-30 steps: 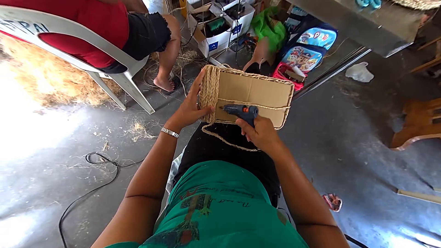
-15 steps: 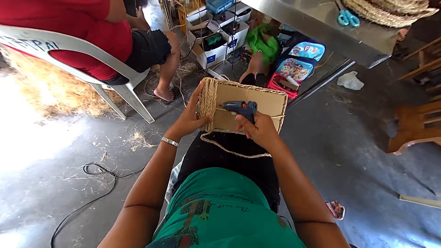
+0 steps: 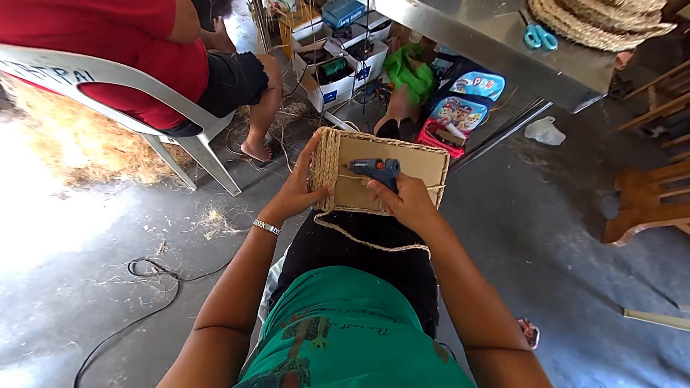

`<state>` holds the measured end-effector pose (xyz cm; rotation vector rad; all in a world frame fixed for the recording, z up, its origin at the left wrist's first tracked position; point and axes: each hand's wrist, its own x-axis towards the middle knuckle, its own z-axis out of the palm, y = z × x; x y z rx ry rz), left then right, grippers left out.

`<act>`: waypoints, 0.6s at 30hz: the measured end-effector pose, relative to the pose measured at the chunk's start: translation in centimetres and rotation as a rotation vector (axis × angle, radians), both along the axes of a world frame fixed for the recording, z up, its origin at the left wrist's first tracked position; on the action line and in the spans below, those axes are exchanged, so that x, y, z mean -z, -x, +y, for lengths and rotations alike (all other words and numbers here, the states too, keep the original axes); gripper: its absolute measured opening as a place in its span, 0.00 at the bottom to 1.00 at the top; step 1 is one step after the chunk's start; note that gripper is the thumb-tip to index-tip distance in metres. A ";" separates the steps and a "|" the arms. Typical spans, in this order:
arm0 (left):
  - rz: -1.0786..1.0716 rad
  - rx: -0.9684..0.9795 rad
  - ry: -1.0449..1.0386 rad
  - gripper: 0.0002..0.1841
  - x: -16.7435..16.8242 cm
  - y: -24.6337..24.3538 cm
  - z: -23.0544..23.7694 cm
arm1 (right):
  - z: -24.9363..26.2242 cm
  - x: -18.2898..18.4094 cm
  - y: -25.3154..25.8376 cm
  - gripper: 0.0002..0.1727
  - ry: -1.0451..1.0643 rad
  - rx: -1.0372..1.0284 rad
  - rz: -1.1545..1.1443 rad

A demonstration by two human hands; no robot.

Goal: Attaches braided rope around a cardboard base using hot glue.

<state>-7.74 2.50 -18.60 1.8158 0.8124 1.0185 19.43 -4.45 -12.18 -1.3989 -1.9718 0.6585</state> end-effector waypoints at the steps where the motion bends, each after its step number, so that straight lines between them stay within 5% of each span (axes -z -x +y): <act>1: 0.006 -0.002 -0.002 0.58 0.0 0.0 0.0 | -0.4 0.1 0.0 0.23 -0.003 -0.007 -0.012; 10: 0.074 -0.048 -0.030 0.58 -0.6 -0.2 -1.4 | 3.3 -0.9 0.4 0.28 -0.067 0.056 -0.031; 18: 0.055 -0.027 -0.017 0.58 -0.3 -0.3 -0.9 | 0.4 -0.2 0.5 0.26 -0.036 0.061 0.017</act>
